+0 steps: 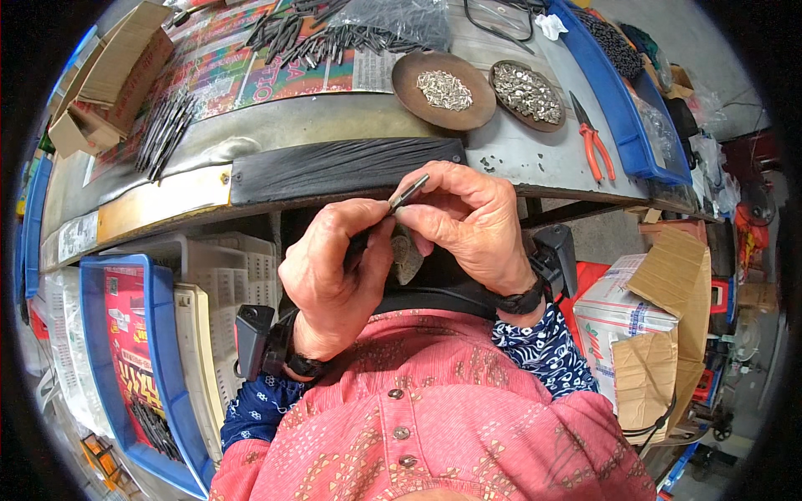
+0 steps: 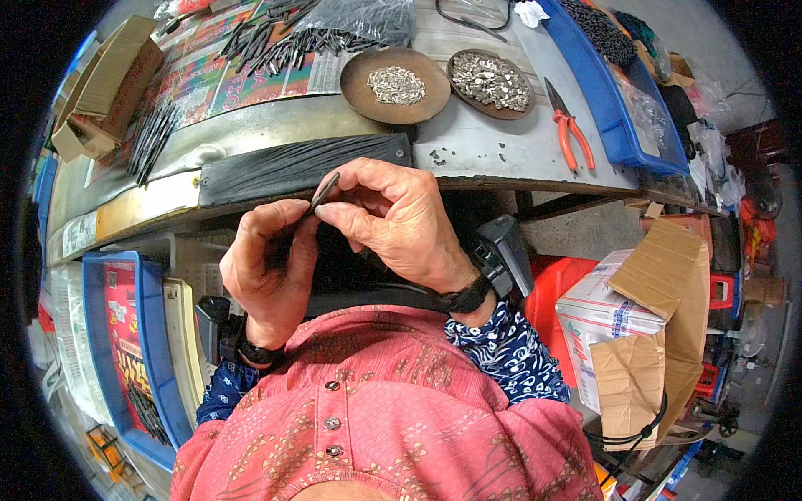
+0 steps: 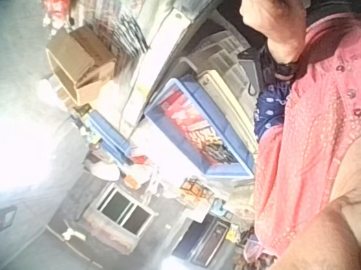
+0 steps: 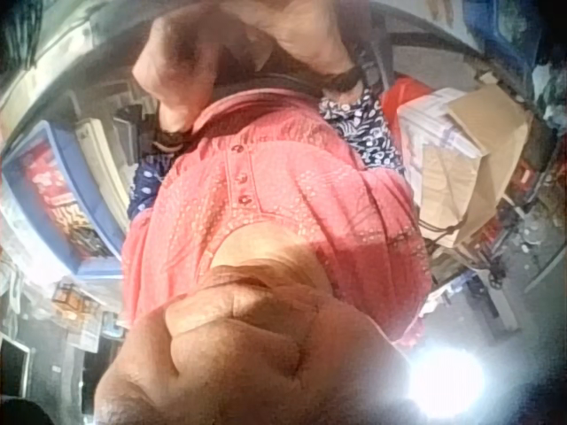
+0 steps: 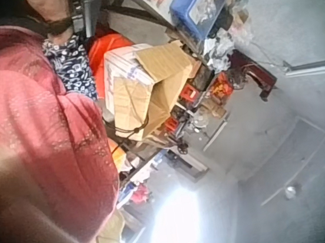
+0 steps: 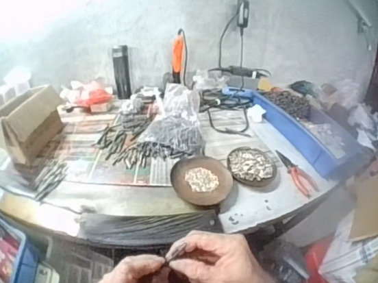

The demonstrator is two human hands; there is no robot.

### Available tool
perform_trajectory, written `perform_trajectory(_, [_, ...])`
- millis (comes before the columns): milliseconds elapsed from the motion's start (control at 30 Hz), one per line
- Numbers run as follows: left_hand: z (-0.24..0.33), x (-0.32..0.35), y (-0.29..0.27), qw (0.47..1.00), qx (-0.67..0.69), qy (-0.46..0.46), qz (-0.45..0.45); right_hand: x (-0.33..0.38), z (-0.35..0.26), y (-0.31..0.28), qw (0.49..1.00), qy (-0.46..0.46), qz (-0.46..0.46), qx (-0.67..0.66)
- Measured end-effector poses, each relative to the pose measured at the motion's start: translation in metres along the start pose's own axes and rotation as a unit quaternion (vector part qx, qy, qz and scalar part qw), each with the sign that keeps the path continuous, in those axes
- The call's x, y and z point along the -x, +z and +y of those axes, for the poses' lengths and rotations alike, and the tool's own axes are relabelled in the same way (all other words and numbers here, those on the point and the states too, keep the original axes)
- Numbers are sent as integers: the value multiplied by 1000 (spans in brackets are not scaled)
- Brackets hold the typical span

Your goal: The person repeatedly picks up small metal rods and silver components from two shallow bowls on a cluttered workbench. They insert the components into the rods by hand, then place the assembled units into a pile on the table. The process continues throughout the clip with no visible final destination for the finished items.

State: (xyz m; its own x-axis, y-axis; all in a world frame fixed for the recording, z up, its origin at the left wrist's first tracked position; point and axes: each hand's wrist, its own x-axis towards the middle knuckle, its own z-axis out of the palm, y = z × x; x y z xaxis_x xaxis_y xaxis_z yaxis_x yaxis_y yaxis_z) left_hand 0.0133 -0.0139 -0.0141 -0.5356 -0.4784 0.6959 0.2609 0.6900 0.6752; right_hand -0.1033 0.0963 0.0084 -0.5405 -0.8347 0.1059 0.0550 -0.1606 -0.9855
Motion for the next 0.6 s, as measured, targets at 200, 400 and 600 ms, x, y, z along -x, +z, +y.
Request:
perform_trajectory(200, [-6,-2,0,999,-24,44,0,-4,4,-3,1000,9,-9,0])
perform_trajectory(400, [-12,-4,0,997,-31,66,-5,-7,6,-4,1000,24,-5,-4])
perform_trajectory(600, [-14,-5,2,996,-50,76,-4,-9,6,-3,999,37,3,0])
